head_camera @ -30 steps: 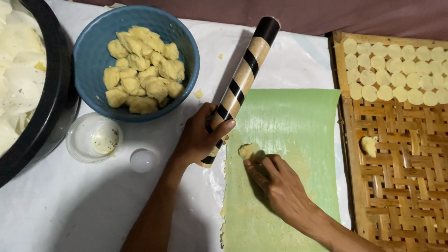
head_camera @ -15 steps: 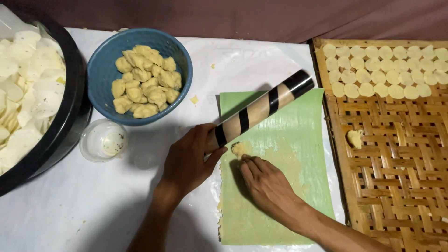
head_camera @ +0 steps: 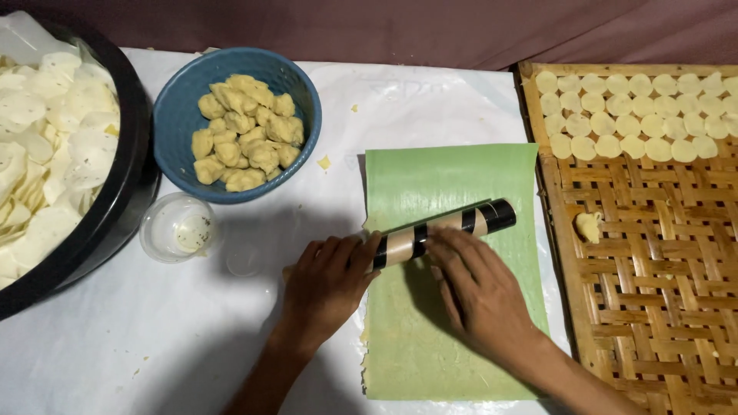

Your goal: Flatten small balls of dough into thin discs using a rolling pin and transfer them to a tray.

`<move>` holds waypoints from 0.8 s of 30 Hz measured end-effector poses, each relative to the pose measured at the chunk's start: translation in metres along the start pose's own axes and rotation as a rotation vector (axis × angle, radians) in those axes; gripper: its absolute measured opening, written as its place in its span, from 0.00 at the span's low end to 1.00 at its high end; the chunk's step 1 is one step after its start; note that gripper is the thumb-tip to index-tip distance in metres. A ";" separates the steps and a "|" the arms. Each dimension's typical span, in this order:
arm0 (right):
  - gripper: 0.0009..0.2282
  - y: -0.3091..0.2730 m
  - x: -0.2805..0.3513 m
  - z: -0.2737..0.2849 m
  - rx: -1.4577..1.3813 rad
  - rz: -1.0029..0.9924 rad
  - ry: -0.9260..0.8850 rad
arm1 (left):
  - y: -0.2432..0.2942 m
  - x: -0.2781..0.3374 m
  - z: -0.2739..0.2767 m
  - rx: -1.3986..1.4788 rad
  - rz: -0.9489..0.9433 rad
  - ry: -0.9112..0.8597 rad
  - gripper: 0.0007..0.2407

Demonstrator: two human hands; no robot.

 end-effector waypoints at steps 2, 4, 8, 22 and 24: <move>0.23 0.015 -0.015 -0.002 0.051 -0.021 -0.032 | 0.004 -0.004 -0.001 0.002 0.004 0.015 0.27; 0.28 0.028 -0.024 -0.010 0.097 -0.039 -0.066 | 0.005 -0.008 -0.006 0.002 0.013 0.025 0.28; 0.28 0.041 -0.024 -0.028 0.185 -0.021 -0.079 | 0.004 -0.016 -0.004 -0.040 0.023 0.154 0.18; 0.22 0.040 -0.025 -0.022 0.191 0.002 -0.096 | 0.016 -0.006 -0.022 0.196 0.152 -0.070 0.15; 0.26 0.044 -0.041 -0.022 0.135 -0.019 -0.125 | 0.005 -0.027 -0.017 0.149 0.226 -0.122 0.24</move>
Point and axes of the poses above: each hand's wrist, its own x-axis away from the middle knuckle, its own z-axis out of the back of the hand, y = z × x, the point moved 1 cm from there along -x, towards the middle knuckle, and after that the axes turned 14 degrees about -y, right-handed, at the moved point
